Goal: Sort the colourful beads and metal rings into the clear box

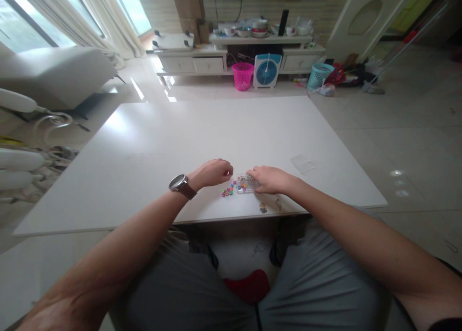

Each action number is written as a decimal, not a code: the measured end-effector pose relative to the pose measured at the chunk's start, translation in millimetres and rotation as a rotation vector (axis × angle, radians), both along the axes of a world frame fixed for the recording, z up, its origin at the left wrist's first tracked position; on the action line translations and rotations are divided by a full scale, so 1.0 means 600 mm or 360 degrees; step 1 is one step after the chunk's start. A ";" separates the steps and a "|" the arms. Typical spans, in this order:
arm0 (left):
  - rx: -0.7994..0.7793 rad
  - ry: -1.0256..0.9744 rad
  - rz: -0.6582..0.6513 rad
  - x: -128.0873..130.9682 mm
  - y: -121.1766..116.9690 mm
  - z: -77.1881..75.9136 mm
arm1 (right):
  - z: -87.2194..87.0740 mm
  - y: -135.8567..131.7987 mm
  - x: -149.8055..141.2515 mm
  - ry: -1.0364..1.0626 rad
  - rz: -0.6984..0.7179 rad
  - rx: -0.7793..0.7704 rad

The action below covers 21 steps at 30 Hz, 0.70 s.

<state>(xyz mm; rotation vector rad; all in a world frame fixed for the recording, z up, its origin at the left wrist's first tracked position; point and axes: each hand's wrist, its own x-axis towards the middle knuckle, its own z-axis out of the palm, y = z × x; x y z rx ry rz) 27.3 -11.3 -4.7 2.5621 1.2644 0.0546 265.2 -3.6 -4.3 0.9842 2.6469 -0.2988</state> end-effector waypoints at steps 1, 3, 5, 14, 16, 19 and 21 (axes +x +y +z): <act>-0.0004 0.0001 0.0017 -0.003 0.003 -0.004 | -0.001 0.000 0.001 0.0000 0.0003 0.0006; -0.0019 -0.0006 0.0038 -0.007 0.008 -0.011 | -0.003 0.001 0.002 -0.0001 0.0009 0.0012; -0.0039 -0.0014 0.0032 -0.007 0.010 -0.017 | -0.003 0.001 0.002 -0.0002 0.0012 0.0009; -0.0100 0.0013 0.0015 0.018 -0.002 -0.025 | 0.005 0.001 -0.002 -0.0013 0.0012 -0.0014; -0.0105 0.0030 0.0021 0.021 -0.003 -0.028 | 0.006 0.000 -0.002 -0.0014 0.0012 -0.0008; -0.0116 0.0050 0.0040 0.021 -0.003 -0.030 | 0.007 -0.001 -0.002 -0.0006 0.0012 0.0000; -0.0126 0.0066 0.0066 0.021 -0.003 -0.029 | 0.007 -0.001 -0.002 -0.0002 0.0010 0.0003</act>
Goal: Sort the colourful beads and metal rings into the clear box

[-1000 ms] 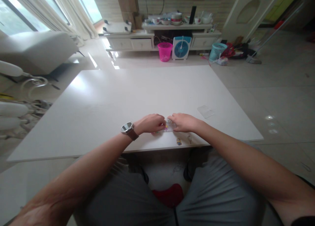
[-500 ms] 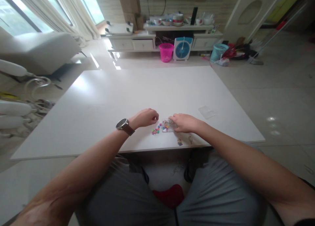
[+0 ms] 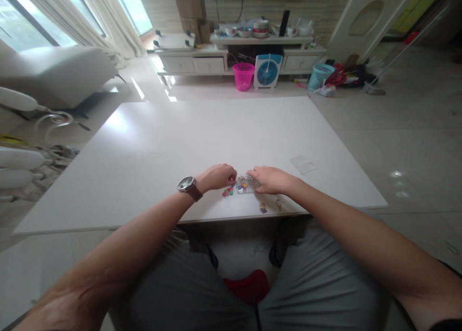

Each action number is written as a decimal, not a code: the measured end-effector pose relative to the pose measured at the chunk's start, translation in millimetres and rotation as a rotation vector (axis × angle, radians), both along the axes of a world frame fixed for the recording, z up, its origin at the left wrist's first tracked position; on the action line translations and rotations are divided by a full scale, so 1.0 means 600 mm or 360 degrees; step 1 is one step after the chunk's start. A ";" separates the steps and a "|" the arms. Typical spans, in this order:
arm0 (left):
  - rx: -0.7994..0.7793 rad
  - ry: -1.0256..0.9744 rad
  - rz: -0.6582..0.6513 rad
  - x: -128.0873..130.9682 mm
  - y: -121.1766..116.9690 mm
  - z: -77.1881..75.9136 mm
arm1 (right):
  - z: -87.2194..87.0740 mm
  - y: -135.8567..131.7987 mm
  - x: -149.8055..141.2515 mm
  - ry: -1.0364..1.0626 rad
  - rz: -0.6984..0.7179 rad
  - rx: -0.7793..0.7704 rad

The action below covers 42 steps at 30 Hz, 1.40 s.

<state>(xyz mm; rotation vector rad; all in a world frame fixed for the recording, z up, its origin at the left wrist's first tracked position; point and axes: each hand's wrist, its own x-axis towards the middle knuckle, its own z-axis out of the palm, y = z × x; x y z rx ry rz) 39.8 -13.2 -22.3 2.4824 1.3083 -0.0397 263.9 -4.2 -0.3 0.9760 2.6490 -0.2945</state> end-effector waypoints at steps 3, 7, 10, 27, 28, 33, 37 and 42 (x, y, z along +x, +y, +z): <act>-0.0013 0.0011 0.0011 -0.001 -0.001 0.001 | 0.000 0.000 0.000 -0.0006 -0.0003 -0.0003; 0.0023 0.0002 -0.0007 -0.003 -0.002 0.000 | -0.002 0.001 0.001 -0.0003 -0.0005 -0.0009; 0.0080 -0.0048 -0.0026 -0.006 0.001 0.000 | -0.004 0.001 0.002 -0.0003 -0.0006 -0.0005; 0.0018 -0.0387 -0.0290 0.017 -0.012 0.014 | 0.000 0.000 0.001 0.0011 0.0005 -0.0001; 0.0008 -0.0373 -0.0290 0.019 -0.014 0.015 | 0.000 0.000 0.001 0.0010 0.0003 0.0000; -0.0053 -0.0268 -0.0232 0.022 -0.021 0.024 | 0.001 0.001 0.000 0.0023 0.0000 -0.0017; -0.0034 -0.0260 -0.0288 0.022 -0.024 0.025 | 0.005 -0.001 -0.002 0.0016 -0.0009 -0.0025; -0.0031 -0.0251 -0.0329 0.022 -0.025 0.019 | 0.009 -0.004 -0.003 -0.0008 -0.0007 -0.0004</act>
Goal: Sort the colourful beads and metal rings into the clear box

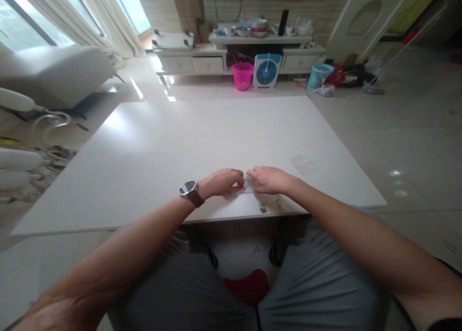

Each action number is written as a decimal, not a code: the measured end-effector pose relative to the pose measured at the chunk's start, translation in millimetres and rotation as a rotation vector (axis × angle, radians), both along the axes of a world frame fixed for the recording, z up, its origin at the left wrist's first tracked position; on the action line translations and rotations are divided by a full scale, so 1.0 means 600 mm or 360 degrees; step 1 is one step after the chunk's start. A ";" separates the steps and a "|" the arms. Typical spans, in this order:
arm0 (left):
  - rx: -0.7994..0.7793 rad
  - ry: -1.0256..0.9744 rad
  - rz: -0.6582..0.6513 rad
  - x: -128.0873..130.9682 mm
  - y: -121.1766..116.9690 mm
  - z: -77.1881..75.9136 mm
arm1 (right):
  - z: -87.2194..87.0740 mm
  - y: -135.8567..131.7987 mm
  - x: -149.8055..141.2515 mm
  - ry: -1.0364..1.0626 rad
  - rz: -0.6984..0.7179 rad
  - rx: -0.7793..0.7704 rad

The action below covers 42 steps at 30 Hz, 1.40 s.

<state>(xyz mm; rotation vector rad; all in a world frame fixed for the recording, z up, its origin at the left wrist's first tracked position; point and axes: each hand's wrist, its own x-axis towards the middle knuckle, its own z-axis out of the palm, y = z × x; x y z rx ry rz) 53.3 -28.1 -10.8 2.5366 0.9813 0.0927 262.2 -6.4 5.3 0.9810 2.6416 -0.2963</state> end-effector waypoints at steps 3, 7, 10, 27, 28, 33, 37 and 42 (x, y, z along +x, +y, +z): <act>0.0005 0.0016 0.0000 0.000 0.001 0.004 | -0.001 0.000 0.000 -0.0002 0.0009 0.0014; 0.0028 0.0067 0.0016 -0.003 0.002 0.011 | -0.002 0.001 0.000 0.0000 -0.0005 0.0009; 0.0009 0.0059 0.0001 -0.005 0.001 0.011 | -0.002 0.000 0.000 -0.0010 -0.0013 0.0005; -0.0035 0.0035 -0.0005 -0.004 0.003 0.009 | -0.001 0.000 -0.001 -0.0008 -0.0013 -0.0005; -0.0023 0.0044 0.0002 -0.005 0.004 0.009 | -0.002 0.000 -0.001 -0.0005 -0.0011 -0.0005; -0.0030 0.0099 0.0026 -0.004 0.002 0.009 | -0.004 0.002 0.000 -0.0005 -0.0009 -0.0014; -0.0071 0.0094 0.0045 0.000 -0.002 0.009 | -0.003 0.001 0.000 -0.0008 -0.0013 -0.0011; -0.0011 0.0082 0.0032 -0.004 0.001 0.008 | -0.005 0.001 0.000 -0.0001 -0.0005 0.0004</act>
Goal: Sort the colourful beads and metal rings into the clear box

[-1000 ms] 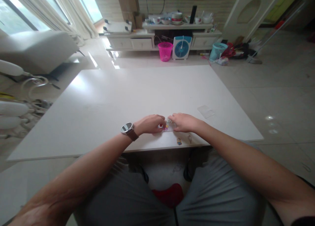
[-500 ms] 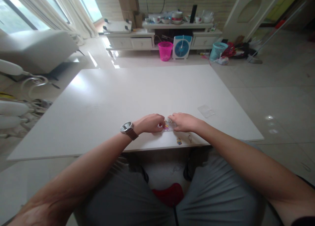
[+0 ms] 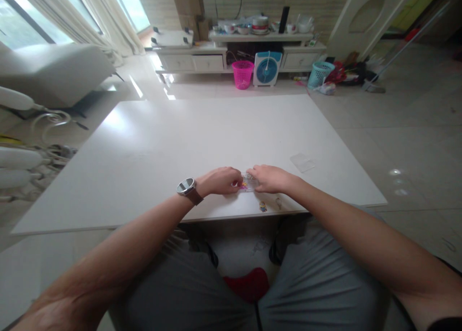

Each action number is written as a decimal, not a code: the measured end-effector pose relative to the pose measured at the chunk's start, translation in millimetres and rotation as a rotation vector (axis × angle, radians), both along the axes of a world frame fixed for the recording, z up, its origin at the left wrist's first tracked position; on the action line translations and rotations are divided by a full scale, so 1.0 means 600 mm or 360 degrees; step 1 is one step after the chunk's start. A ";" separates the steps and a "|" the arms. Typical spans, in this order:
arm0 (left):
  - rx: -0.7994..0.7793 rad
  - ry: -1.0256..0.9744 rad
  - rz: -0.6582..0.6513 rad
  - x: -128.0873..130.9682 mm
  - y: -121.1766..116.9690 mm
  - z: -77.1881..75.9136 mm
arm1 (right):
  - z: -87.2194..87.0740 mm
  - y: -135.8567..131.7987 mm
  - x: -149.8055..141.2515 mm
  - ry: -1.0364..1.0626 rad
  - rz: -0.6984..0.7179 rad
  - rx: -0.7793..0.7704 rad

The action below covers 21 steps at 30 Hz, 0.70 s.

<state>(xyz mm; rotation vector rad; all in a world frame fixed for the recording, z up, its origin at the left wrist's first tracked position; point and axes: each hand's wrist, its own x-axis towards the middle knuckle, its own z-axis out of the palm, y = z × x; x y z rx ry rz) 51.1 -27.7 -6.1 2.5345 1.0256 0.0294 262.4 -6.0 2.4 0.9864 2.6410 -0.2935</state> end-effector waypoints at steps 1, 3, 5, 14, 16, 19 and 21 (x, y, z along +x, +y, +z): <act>0.0008 0.0003 0.0004 -0.001 0.001 0.000 | 0.000 0.000 0.000 0.0001 0.0002 0.0000; 0.0008 0.0006 0.0011 -0.003 0.002 -0.001 | -0.001 0.000 0.000 0.0005 0.0006 0.0001; -0.0014 0.0008 0.0007 -0.003 0.002 -0.002 | -0.001 0.000 0.000 0.0008 0.0008 0.0006; -0.0011 -0.0025 -0.0002 -0.001 0.003 0.005 | -0.002 0.001 0.001 0.0008 0.0001 0.0000; 0.0028 -0.0047 0.0011 -0.008 0.008 0.008 | -0.003 0.001 0.001 0.0002 0.0001 -0.0004; 0.0084 -0.0054 0.0078 -0.024 0.016 0.009 | -0.007 0.002 0.001 -0.0004 -0.0003 -0.0009; 0.0088 -0.0029 0.0155 -0.034 0.021 0.006 | -0.010 0.003 0.001 -0.0006 -0.0003 -0.0007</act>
